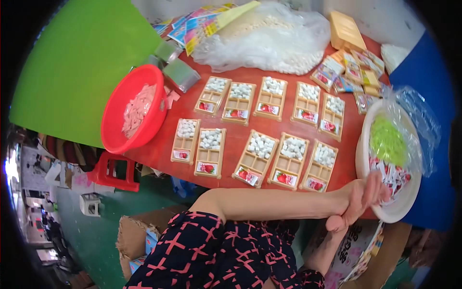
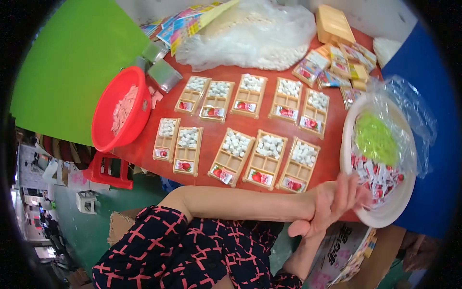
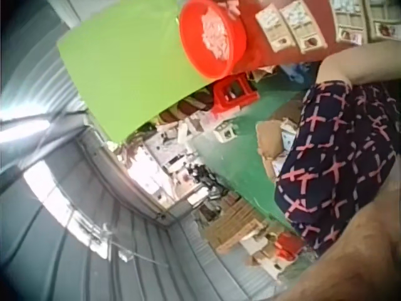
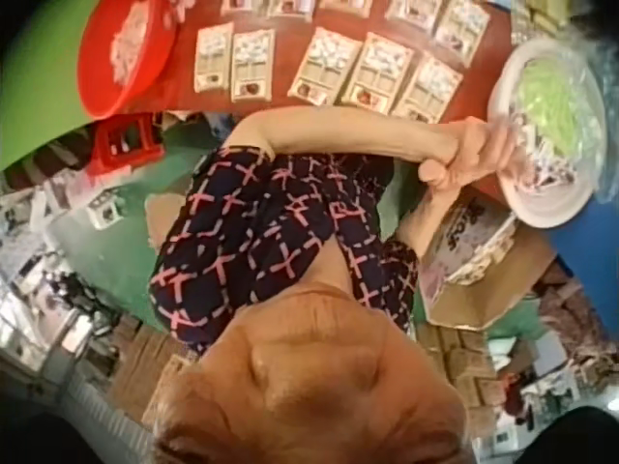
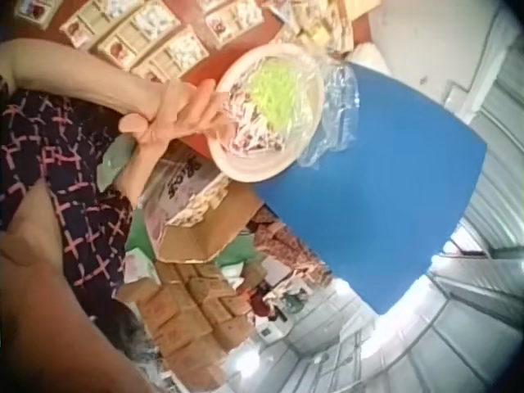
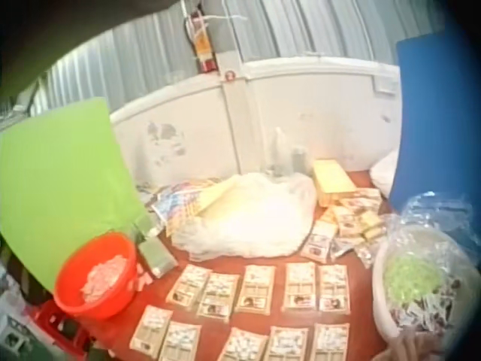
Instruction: Placing white toy blocks into divided plastic trays, adding labels, and putting them into bags.
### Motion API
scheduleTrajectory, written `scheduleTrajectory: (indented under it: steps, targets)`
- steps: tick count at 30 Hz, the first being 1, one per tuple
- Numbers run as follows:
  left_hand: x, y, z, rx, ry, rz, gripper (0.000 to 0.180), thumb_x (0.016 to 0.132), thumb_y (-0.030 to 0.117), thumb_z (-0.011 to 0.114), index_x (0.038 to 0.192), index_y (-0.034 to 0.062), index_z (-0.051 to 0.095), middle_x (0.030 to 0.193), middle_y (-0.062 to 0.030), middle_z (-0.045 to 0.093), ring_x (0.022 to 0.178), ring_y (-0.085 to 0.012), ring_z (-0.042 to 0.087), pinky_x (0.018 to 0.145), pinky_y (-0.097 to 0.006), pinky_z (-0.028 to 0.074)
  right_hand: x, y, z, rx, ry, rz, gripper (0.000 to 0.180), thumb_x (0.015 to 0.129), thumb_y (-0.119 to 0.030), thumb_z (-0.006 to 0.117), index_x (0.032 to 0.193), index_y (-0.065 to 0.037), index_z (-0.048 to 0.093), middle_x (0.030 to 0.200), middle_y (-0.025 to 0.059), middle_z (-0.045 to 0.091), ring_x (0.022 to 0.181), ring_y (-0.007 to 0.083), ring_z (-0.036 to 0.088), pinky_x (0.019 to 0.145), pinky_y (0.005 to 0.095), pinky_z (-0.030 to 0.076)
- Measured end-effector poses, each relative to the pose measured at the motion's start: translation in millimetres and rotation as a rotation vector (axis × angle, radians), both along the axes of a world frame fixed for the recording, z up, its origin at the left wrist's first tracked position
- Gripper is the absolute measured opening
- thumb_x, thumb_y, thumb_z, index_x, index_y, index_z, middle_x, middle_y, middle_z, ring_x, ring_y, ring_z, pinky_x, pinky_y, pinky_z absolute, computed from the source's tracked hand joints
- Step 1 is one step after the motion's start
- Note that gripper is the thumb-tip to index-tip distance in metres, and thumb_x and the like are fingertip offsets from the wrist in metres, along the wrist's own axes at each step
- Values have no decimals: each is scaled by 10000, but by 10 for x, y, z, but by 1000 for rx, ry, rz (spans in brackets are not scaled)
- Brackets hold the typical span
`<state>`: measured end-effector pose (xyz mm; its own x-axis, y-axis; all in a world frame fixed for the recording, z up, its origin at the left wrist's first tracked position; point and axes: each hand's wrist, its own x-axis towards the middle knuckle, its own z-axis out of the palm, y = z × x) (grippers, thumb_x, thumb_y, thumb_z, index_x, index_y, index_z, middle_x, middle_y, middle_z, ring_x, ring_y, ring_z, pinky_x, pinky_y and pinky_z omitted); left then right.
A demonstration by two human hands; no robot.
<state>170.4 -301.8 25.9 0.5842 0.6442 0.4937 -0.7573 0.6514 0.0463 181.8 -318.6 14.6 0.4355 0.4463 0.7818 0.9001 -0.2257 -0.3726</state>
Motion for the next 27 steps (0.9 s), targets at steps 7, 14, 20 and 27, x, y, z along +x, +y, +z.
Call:
scheduleTrajectory:
  steps: [7,14,20,27]
  targets:
    - [-355,1239,-247,484,890,-790,445,908,445,313,1159,102,444,1119,-60,478,1058,-96,428,882,-305,348,478,814,45,-143,96,273,527,873,-444,267,1066,-63,576,1287,162,411,1220,331,327,1014,452,199]
    - [-983,2334,-56,247,1068,-292,250,928,249,356,986,66,516,1023,-31,554,896,-152,532,828,-318,416,254,2110,112,-361,99,455,207,791,-79,481,952,-2,587,1118,148,522,1078,273,467,907,347,355]
    - [-1497,3305,-86,-191,866,95,305,926,314,347,839,67,502,1011,-84,559,929,-175,521,829,-306,409,-376,3023,553,-40,254,802,214,799,-131,539,969,-7,581,1113,155,526,977,262,525,816,343,411]
    - [-1677,3672,-115,-129,403,-88,353,920,296,345,1259,202,374,1270,-1,390,1175,-164,352,941,-324,330,-504,4022,264,-289,-326,686,400,753,-256,617,1070,-29,531,1158,173,487,1086,318,449,913,445,339]
